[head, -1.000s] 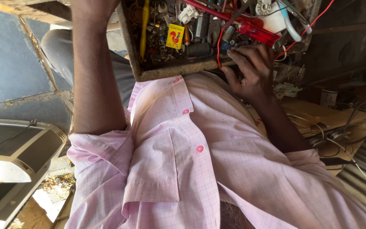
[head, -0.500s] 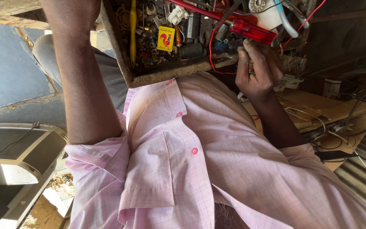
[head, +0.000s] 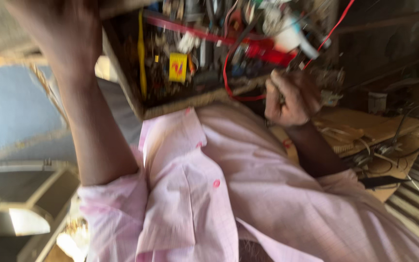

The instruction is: The person sits on the floor at a workbench and manipulates a black connector panel with multiple jacks, turning it over and working on its terminals. They then take wires from a tool tray, use pliers to strip and cut wire ends, and handle cables and small components while continuing the repair work.

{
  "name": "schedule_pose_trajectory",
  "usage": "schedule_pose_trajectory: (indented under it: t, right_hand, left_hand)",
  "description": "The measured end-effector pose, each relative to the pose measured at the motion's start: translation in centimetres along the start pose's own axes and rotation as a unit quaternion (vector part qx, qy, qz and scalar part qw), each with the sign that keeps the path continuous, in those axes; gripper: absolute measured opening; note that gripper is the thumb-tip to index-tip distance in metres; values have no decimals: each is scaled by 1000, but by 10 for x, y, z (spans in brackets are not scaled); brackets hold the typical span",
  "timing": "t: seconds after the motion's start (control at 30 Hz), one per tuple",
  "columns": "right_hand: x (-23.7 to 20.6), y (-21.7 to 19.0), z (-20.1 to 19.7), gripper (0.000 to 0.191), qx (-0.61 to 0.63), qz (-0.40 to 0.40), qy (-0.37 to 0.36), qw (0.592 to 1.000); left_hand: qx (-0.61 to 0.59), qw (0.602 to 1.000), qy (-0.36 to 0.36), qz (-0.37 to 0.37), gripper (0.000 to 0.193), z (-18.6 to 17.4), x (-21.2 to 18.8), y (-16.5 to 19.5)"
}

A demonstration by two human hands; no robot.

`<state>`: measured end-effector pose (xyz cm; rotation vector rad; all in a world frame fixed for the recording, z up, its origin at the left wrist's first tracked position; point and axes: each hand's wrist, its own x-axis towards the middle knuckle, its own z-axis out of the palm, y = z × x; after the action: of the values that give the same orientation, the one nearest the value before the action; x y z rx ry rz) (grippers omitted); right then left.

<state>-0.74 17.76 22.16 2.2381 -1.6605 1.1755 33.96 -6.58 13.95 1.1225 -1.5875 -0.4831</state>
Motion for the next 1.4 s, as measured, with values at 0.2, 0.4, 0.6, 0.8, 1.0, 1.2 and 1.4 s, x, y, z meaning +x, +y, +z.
schedule_pose_trajectory:
  t: [0.2,0.4,0.6,0.8,1.0,1.2,1.4]
  right_hand:
    - [14,1,-7,32,-5,22,50,998]
    - [27,9,-1,38,4,9,76,997]
    - [28,4,-4,34,-58,60,56,995]
    - [28,-6,-3,34,-22,86,24,996]
    - [29,3,-7,27,-95,47,-7,994]
    - [29,9,-13,26,-96,77,23,992]
    - [41,-25,4,21,-21,69,-44,996]
  left_hand:
    - [-145,985,-87,24,12,4,44,93]
    - [-168,981,-98,-6,16,1,57,132]
    - [-212,970,-104,-59,12,-6,44,111]
    - [-251,962,-98,-48,18,-7,37,88]
    - [-187,975,-92,-78,25,-9,29,80]
    - [-174,980,-63,-70,15,-4,30,71]
    - [-198,976,-63,-60,10,-2,28,61]
